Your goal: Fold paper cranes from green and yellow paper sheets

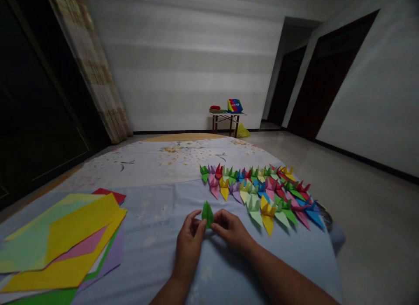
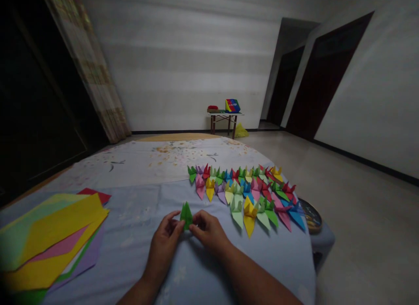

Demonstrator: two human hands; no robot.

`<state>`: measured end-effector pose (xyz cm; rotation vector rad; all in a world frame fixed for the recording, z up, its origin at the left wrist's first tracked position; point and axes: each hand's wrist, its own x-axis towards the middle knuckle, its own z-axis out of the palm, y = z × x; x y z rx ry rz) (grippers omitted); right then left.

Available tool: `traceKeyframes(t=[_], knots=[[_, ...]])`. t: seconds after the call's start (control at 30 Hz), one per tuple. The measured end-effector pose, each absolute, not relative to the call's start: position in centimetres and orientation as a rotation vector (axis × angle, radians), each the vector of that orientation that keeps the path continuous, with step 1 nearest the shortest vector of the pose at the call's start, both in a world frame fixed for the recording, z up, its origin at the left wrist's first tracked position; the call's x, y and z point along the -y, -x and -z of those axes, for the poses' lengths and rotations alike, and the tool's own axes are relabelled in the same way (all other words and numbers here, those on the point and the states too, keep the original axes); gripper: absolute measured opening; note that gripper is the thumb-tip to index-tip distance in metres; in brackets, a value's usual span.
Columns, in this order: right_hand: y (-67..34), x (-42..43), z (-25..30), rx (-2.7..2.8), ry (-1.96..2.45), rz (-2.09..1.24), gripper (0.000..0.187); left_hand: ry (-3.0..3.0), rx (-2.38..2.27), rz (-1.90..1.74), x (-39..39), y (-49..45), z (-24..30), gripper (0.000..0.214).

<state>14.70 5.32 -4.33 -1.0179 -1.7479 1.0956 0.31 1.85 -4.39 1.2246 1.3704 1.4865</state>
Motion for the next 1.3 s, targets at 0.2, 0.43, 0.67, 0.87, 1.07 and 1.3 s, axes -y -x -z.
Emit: traceKeyframes(t=[0.2, 0.43, 0.67, 0.87, 1.07, 1.3], knots=[[-14.8, -5.2, 4.5, 1.676, 1.008, -1.191, 0.029, -1.36, -1.382, -1.428, -1.7, 0.0, 4.8, 0.035], [-15.1, -5.2, 4.3, 1.617, 1.008, -1.283, 0.03, -1.391, -1.412, -1.389, -2.0, 0.2, 5.2, 0.034], [-15.2, -5.1, 3.8, 1.658, 0.97, -1.273, 0.028, -1.293, -1.394, -1.427, -2.2, 0.3, 4.8, 0.035], [-15.0, -5.0, 3.7, 1.676, 0.956, -1.287, 0.031, -1.205, -1.362, -1.433, -2.1, 0.3, 3.9, 0.036], [-14.6, -5.0, 3.9, 1.595, 0.92, -1.304, 0.021, -1.311, -1.383, -1.434, -2.0, 0.2, 3.8, 0.035], [-14.2, -5.3, 4.6, 1.545, 1.102, -1.246, 0.026, -1.439, -1.451, -1.32, -1.9, 0.1, 4.0, 0.038]])
